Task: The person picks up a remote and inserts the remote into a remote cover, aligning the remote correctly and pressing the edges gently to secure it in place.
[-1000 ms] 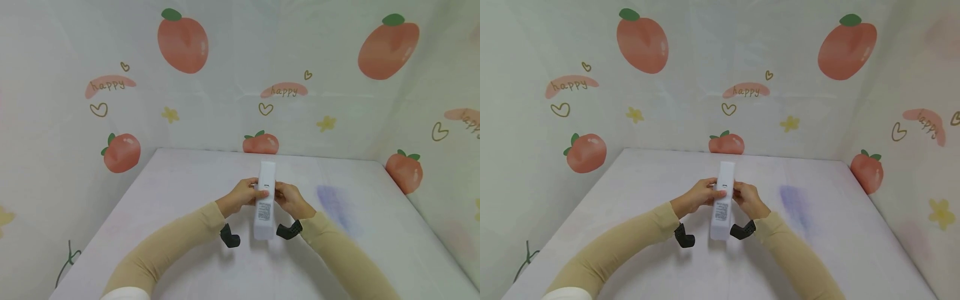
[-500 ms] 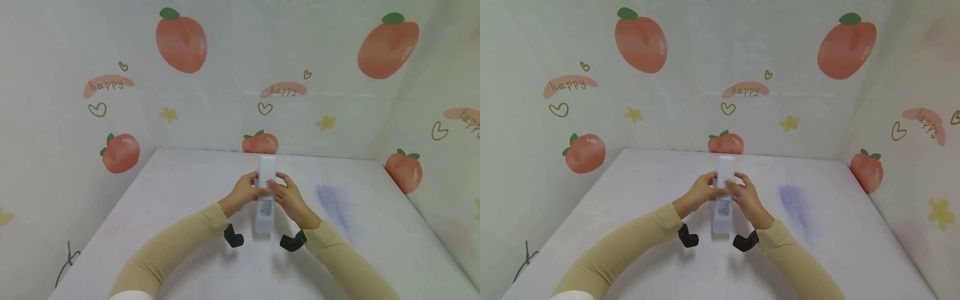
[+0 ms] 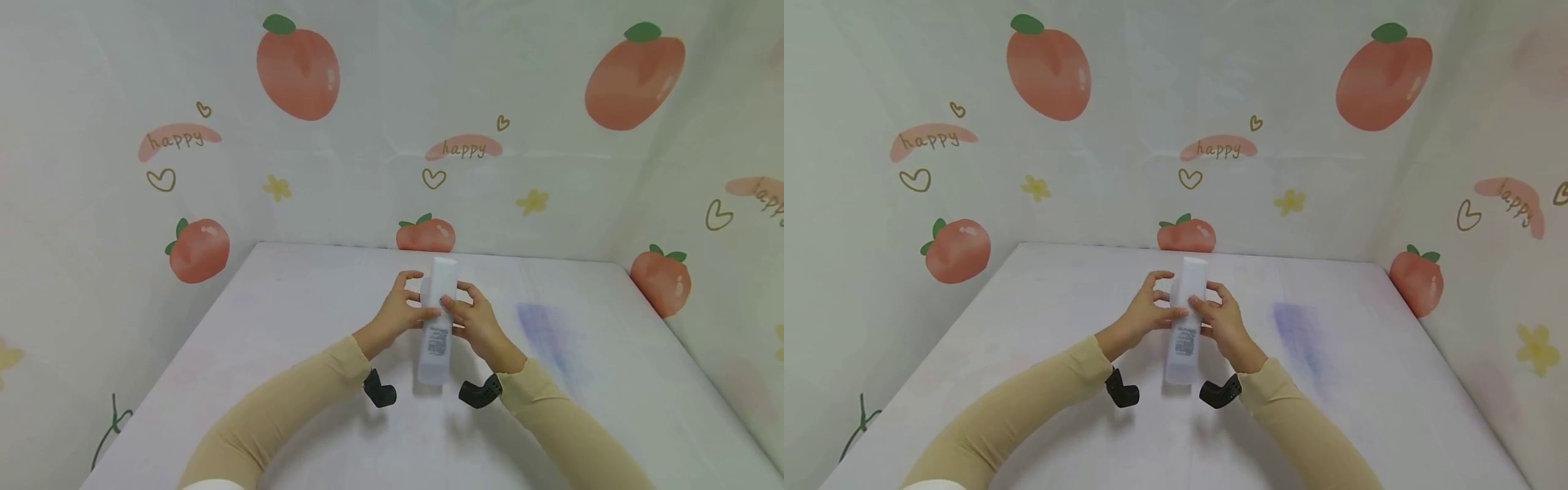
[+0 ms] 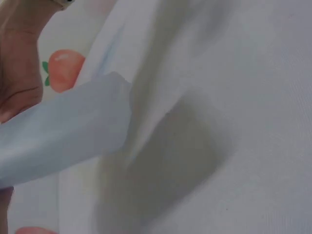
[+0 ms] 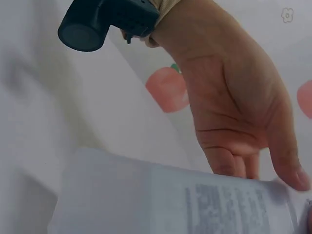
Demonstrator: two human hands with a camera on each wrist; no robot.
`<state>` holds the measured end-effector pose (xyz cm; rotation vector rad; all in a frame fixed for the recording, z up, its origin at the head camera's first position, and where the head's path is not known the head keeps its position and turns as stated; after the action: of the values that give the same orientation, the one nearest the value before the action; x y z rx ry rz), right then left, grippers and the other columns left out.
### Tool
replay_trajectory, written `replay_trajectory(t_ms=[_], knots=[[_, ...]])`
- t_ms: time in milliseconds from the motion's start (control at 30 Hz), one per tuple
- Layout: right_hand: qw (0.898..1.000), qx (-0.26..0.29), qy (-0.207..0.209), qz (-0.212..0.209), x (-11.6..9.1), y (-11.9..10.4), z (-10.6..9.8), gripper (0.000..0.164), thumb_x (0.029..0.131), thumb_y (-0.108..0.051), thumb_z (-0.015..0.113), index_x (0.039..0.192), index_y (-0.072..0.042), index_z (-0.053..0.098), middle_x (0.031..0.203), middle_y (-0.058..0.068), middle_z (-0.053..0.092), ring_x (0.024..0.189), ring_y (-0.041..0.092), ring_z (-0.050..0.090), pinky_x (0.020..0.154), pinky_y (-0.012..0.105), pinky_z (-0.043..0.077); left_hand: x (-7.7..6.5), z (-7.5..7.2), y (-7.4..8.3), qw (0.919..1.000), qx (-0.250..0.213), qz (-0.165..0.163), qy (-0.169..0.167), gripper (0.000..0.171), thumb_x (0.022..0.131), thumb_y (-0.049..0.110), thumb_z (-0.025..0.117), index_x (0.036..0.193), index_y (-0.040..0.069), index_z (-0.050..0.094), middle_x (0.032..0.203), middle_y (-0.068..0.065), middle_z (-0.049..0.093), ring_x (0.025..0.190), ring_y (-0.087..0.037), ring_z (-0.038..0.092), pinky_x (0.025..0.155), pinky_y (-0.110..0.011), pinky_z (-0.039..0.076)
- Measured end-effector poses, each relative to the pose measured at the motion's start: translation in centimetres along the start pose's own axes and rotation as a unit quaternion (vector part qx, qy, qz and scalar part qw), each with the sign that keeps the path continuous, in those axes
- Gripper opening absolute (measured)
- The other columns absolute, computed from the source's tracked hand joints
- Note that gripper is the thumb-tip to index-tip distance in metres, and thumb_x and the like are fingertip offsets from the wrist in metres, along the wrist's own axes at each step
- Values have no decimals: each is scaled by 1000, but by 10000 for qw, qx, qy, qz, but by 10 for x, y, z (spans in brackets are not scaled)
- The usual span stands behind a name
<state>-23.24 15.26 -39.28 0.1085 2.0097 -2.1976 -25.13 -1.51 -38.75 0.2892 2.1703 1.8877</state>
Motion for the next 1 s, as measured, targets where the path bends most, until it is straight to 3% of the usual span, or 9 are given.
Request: replay_trajectory(t_ms=[67,167,333,600,833,1000], knots=[[9999,108,90,47,0,-1,-3,58,97,-19,60,146,-10,30,105,4,64,85,14,66,75,33,55,1,-3,-2,9998,-200,-47,61,69,83,8,76,140,8,36,120,-23,55,100,-29,63,83,-39,58],[9996,262,88,72,0,-3,-8,58,98,-17,59,146,-7,28,102,2,63,84,12,66,73,30,54,2,-5,-9,9986,-385,-346,-91,50,88,10,71,131,-1,47,117,-21,60,98,-26,66,85,-38,57],[9986,411,-314,81,0,-6,-11,60,99,-18,57,146,0,24,102,-1,61,86,9,65,74,27,54,1,1,-20,9959,-566,-610,-361,32,93,17,66,116,-5,60,107,-15,68,88,-19,68,83,-40,57],[9971,-181,-741,60,0,-3,-13,59,98,-14,57,145,1,25,108,4,62,91,12,64,80,30,54,-4,9,-22,9942,-923,-533,171,19,90,15,69,90,-2,61,89,-5,68,79,-17,68,79,-39,59],[9959,-530,-714,140,2,-3,-15,55,98,-13,57,142,4,30,111,11,62,88,13,65,77,30,55,-6,15,-23,9924,-1077,-418,423,19,88,10,72,97,-4,63,85,-4,68,77,-14,68,78,-37,59],[9945,-782,-690,10,1,-2,-14,48,97,-16,58,136,0,34,101,6,64,82,12,65,74,29,55,-7,17,-26,9901,-1202,-279,665,15,88,10,71,85,-2,62,78,0,62,71,-11,64,74,-32,59]])
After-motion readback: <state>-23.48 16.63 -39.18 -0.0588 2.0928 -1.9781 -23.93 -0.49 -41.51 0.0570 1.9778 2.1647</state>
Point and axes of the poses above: each hand's wrist, its own x-axis towards the middle knuckle, its own z-axis out of the palm, y = z × x, the point moved 1 cm from there along x, towards the middle knuckle
